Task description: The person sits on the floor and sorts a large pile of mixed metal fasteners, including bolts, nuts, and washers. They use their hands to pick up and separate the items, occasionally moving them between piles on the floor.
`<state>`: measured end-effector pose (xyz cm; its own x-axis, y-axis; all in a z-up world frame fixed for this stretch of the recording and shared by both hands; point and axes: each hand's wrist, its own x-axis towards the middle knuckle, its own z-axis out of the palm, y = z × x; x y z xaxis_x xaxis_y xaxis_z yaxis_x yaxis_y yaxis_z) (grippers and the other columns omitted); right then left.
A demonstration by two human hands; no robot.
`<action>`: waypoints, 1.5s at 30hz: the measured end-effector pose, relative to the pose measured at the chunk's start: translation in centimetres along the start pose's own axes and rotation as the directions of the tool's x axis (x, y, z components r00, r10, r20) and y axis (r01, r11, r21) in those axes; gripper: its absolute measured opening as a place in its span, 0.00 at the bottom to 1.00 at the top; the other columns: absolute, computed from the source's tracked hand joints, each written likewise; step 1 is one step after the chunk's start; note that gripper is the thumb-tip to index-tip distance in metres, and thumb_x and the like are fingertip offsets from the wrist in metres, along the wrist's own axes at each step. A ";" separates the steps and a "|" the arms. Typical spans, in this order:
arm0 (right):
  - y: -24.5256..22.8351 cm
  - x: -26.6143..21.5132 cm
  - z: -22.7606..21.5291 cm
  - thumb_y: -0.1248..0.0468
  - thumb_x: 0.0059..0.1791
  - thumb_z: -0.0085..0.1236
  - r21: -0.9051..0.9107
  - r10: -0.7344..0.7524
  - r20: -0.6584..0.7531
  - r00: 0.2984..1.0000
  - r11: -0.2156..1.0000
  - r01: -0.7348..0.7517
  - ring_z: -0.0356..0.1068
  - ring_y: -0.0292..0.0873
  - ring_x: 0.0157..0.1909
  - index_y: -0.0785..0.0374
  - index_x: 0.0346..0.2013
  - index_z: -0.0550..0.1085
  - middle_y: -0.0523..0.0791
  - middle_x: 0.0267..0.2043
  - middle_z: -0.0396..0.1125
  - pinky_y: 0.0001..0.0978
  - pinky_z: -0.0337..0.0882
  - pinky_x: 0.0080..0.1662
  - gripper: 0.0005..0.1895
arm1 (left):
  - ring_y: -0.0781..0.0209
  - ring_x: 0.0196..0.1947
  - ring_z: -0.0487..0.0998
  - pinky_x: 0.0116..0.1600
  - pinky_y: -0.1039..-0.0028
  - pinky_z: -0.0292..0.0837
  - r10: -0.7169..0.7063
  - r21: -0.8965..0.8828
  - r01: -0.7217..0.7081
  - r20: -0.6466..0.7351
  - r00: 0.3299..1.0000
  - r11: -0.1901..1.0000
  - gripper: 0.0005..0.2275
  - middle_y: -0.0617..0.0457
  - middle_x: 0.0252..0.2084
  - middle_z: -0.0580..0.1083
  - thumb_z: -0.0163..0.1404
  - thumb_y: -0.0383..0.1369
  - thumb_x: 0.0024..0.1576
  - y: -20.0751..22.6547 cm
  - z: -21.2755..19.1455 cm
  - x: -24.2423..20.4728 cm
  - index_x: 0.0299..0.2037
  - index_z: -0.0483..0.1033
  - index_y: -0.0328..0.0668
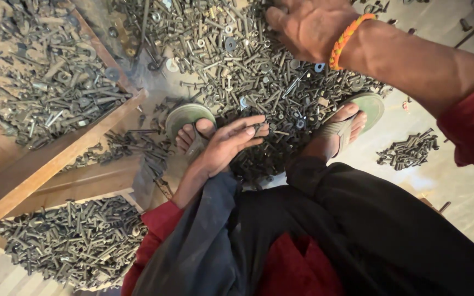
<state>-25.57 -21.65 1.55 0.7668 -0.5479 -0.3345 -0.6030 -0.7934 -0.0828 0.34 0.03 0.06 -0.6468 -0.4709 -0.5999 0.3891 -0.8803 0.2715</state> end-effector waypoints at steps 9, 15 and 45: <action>-0.9 -0.8 -3.3 0.60 0.59 0.51 -0.503 -0.218 -0.130 0.967 0.855 0.125 0.61 0.33 0.19 0.54 0.44 0.70 0.38 0.29 0.64 0.26 0.55 0.19 0.03 | 0.55 0.73 0.64 0.75 0.56 0.61 0.140 -0.084 -0.131 0.111 0.984 0.988 0.27 0.45 0.74 0.62 0.36 0.45 0.70 1.0 0.2 -0.8 0.73 0.57 0.31; -1.5 -2.6 -4.0 0.61 0.53 0.57 0.171 -0.111 -0.309 0.945 0.971 0.170 0.72 0.45 0.32 0.60 0.49 0.76 0.45 0.37 0.70 0.35 0.72 0.30 0.12 | 0.55 0.71 0.66 0.74 0.55 0.62 0.119 -0.146 -0.109 0.063 0.991 0.983 0.29 0.43 0.73 0.63 0.36 0.48 0.70 0.8 0.1 -0.7 0.74 0.57 0.31; -4.8 -8.5 -2.7 0.67 0.53 0.54 0.865 0.015 0.500 0.866 -0.060 -0.499 0.76 0.41 0.56 0.62 0.61 0.71 0.47 0.53 0.75 0.35 0.77 0.58 0.20 | 0.44 0.70 0.68 0.72 0.55 0.64 0.084 -0.186 -0.068 0.080 0.993 0.980 0.25 0.39 0.69 0.67 0.41 0.40 0.69 0.3 -0.2 -0.6 0.72 0.59 0.32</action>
<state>-28.60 -13.87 7.30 0.5448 -0.3535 -0.7604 -0.5361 0.5505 -0.6400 0.93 0.06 0.34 -0.6624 -0.5465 -0.5124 0.5475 -0.8200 0.1668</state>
